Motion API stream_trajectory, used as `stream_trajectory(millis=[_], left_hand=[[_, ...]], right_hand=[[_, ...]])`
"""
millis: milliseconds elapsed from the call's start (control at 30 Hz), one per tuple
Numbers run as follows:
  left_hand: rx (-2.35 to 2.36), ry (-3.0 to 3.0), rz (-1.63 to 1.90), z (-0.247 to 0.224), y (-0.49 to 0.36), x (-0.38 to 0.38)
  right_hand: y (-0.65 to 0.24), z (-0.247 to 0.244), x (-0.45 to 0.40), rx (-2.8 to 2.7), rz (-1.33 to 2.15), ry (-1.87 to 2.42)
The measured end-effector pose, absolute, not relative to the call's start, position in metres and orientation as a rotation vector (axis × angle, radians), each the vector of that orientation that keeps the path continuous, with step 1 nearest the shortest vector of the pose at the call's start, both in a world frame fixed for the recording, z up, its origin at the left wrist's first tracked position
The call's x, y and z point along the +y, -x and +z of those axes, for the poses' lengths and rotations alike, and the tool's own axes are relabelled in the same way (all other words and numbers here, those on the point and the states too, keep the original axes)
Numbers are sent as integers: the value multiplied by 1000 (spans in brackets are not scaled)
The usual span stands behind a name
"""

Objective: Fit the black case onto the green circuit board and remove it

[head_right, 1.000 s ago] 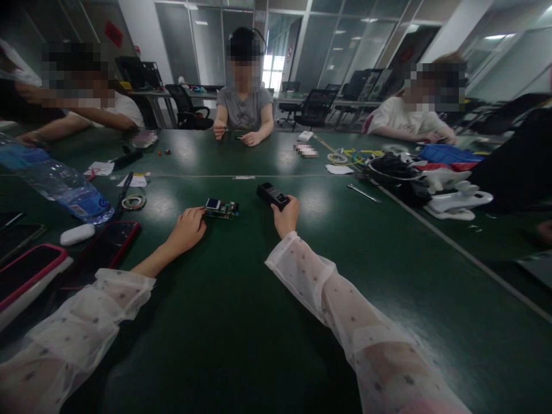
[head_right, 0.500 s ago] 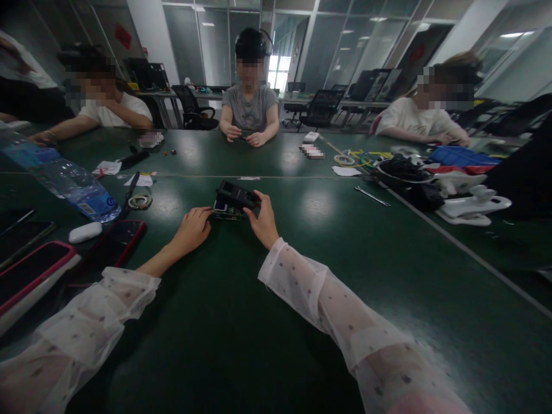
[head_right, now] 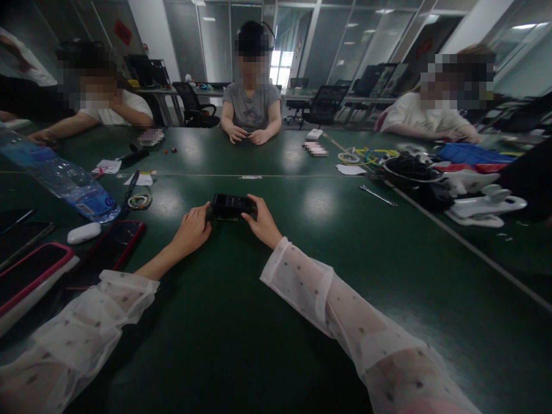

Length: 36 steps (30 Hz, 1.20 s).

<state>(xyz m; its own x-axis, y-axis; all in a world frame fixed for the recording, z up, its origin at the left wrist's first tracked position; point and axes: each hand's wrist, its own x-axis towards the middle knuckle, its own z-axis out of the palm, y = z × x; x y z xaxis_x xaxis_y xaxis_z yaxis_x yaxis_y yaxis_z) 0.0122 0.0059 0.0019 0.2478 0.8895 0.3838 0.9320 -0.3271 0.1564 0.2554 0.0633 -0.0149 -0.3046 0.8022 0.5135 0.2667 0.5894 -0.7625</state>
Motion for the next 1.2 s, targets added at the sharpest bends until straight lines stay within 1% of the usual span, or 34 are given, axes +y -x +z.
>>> stream_trajectory(millis=[167,300,1200], left_hand=[[-1781,2398,-617,2,-13,5],[-1783,2406,-639,0,-12,6],[-1782,2403,-591,6,-12,4]], right_hand=[[-256,-13,61,-1957,632,894],[-256,-12,61,-1931,606,956],[-255,-13,62,-1926,725,993]])
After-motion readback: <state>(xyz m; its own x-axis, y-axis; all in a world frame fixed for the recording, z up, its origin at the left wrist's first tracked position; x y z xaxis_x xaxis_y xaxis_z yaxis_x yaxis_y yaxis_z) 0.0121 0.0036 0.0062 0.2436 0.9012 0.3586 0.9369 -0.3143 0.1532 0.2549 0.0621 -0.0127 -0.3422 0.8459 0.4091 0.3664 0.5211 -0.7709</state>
